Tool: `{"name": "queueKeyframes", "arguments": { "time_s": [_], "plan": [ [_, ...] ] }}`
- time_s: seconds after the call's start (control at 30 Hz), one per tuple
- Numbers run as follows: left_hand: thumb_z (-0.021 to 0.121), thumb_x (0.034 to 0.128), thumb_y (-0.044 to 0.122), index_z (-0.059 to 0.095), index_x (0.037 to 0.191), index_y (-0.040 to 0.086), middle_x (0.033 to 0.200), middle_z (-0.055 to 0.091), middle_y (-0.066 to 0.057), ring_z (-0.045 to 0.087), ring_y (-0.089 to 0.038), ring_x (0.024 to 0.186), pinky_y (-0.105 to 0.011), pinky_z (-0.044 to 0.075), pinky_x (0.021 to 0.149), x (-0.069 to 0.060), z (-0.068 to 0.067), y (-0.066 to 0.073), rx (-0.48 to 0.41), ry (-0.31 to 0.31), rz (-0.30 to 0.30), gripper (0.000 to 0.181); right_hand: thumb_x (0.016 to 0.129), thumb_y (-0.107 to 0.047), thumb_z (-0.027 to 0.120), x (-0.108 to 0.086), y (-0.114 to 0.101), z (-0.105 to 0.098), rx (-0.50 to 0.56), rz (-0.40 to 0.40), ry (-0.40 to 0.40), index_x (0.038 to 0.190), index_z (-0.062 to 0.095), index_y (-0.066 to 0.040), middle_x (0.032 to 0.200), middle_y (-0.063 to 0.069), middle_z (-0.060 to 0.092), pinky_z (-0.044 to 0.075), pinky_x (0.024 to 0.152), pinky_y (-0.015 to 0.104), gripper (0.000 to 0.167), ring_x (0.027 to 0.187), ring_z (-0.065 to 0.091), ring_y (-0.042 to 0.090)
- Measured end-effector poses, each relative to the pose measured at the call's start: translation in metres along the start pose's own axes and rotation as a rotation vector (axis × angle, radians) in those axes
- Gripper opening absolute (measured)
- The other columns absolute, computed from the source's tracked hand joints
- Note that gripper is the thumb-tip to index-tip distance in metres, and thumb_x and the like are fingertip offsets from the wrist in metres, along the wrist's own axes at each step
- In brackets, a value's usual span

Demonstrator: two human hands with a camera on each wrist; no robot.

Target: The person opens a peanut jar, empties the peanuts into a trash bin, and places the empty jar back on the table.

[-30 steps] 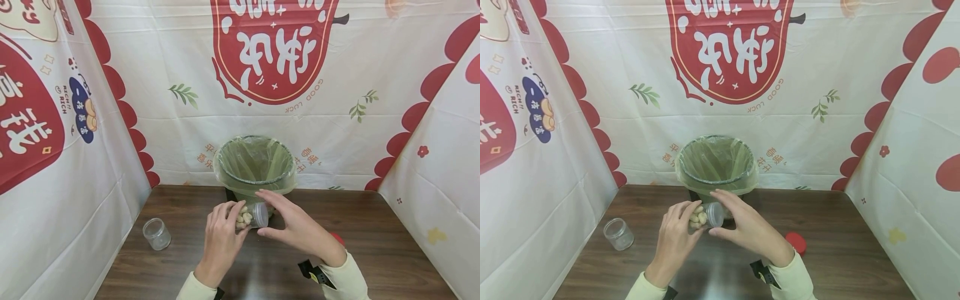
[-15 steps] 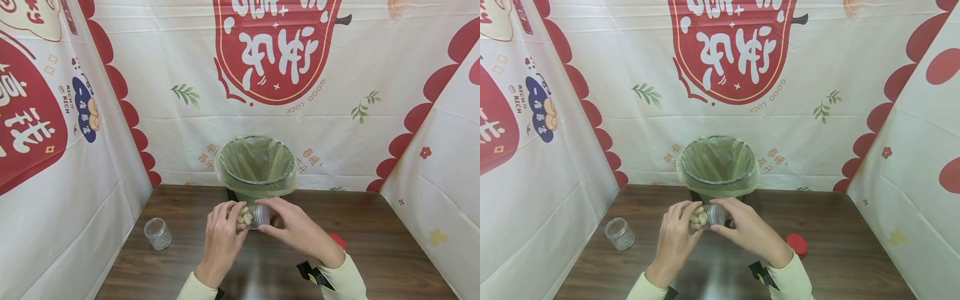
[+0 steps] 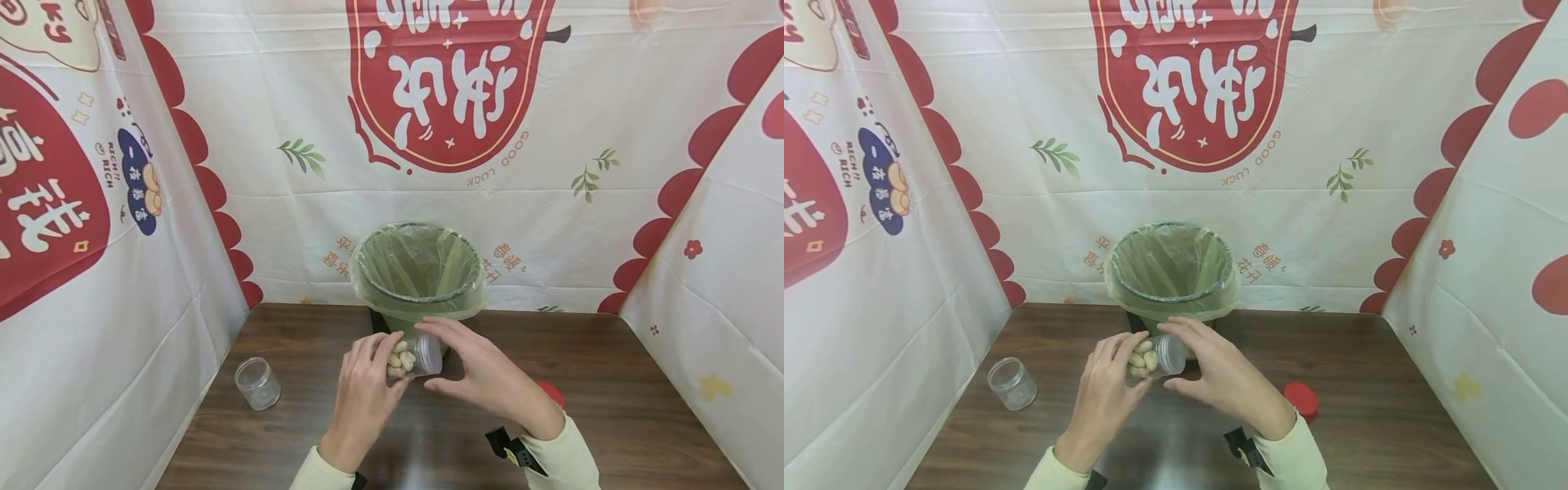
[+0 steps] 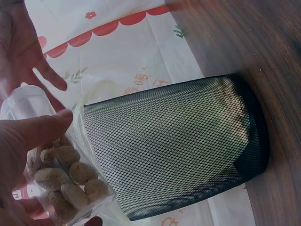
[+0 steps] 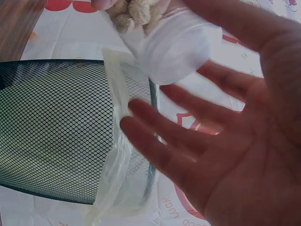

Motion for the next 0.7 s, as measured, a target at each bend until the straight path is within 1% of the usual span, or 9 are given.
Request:
{"name": "queueKeyframes", "arguments": {
  "time_s": [0.07,0.1,0.17,0.27,0.3,0.4,0.5,0.6,0.7],
  "plan": [
    [0.109,0.0578,0.019,0.072,0.129,0.013,0.117,0.071,-0.006,0.069,-0.026,0.11,-0.046,0.06,0.086,0.0003,0.0006,0.0007,0.0,0.017,0.014,0.081,0.089,-0.031,0.09,0.0002,0.0001,0.0006,0.0,0.049,-0.017,0.156,0.055,-0.013,0.158,0.009,0.058,0.054,0.111,0.056,0.078,0.144,0.059,0.031],
    [0.109,0.0575,0.019,0.072,0.128,0.013,0.116,0.071,-0.006,0.069,-0.026,0.11,-0.046,0.06,0.086,0.0004,0.0008,0.0012,0.002,0.029,0.021,0.08,0.092,-0.036,0.088,0.0003,0.0002,0.0008,0.01,0.078,-0.025,0.158,0.052,-0.013,0.157,0.009,0.059,0.055,0.109,0.056,0.079,0.14,0.062,0.03],
    [0.109,0.0569,0.018,0.072,0.126,0.013,0.115,0.07,-0.006,0.068,-0.027,0.11,-0.046,0.06,0.085,0.0008,0.0011,0.002,0.008,0.05,0.031,0.079,0.096,-0.041,0.082,0.0006,0.0004,0.0012,0.054,0.124,-0.035,0.159,0.051,-0.011,0.154,0.007,0.062,0.059,0.104,0.05,0.076,0.13,0.068,0.024],
    [0.109,0.0571,0.017,0.071,0.125,0.013,0.115,0.069,-0.006,0.068,-0.028,0.11,-0.047,0.059,0.086,0.0011,0.0012,0.003,0.024,0.07,0.034,0.078,0.102,-0.044,0.074,0.0017,0.0005,0.0017,0.123,0.177,-0.059,0.154,0.055,-0.011,0.125,-0.001,0.075,0.062,0.088,0.036,0.064,0.102,0.073,0.009],
    [0.109,0.0571,0.016,0.071,0.125,0.014,0.115,0.068,-0.006,0.067,-0.028,0.11,-0.047,0.059,0.087,0.001,0.0013,0.0031,0.029,0.072,0.033,0.078,0.103,-0.044,0.072,0.002,0.0004,0.0018,0.14,0.187,-0.067,0.151,0.058,-0.011,0.114,-0.004,0.077,0.06,0.082,0.031,0.06,0.093,0.071,0.004],
    [0.109,0.0564,0.015,0.07,0.125,0.015,0.116,0.068,-0.006,0.067,-0.029,0.111,-0.047,0.058,0.088,0.0009,0.001,0.0032,0.039,0.072,0.028,0.079,0.104,-0.044,0.072,0.0029,0.0,0.0016,0.16,0.197,-0.081,0.142,0.064,-0.013,0.09,-0.012,0.072,0.057,0.074,0.025,0.05,0.081,0.067,0.0],
    [0.109,0.0559,0.014,0.07,0.126,0.015,0.116,0.068,-0.006,0.067,-0.029,0.111,-0.046,0.057,0.088,0.0008,0.0008,0.003,0.041,0.066,0.027,0.08,0.101,-0.041,0.076,0.0028,-0.0002,0.0007,0.162,0.187,-0.067,0.139,0.067,-0.014,0.092,-0.012,0.072,0.057,0.071,0.024,0.047,0.078,0.066,-0.002],
    [0.109,0.0552,0.015,0.071,0.126,0.015,0.116,0.068,-0.006,0.067,-0.028,0.11,-0.044,0.057,0.088,0.0007,0.001,0.0027,0.029,0.059,0.022,0.081,0.099,-0.035,0.08,0.0016,-0.0004,-0.0006,0.173,0.152,-0.044,0.14,0.067,-0.015,0.105,-0.007,0.075,0.059,0.072,0.024,0.047,0.08,0.068,-0.002],
    [0.109,0.0555,0.018,0.071,0.126,0.015,0.116,0.069,-0.006,0.068,-0.026,0.109,-0.043,0.058,0.086,0.0011,0.0008,0.0025,0.002,0.048,0.014,0.081,0.096,-0.028,0.084,-0.0002,-0.0014,-0.0019,0.153,0.08,-0.008,0.14,0.067,-0.014,0.121,-0.002,0.075,0.059,0.074,0.024,0.049,0.083,0.067,0.001]
  ]
}}
Point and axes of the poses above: each hand's wrist, its own x-axis towards the middle knuckle, its own z-axis out of the palm, y = z × x, the point moved 2 cm from there along x, towards the middle knuckle
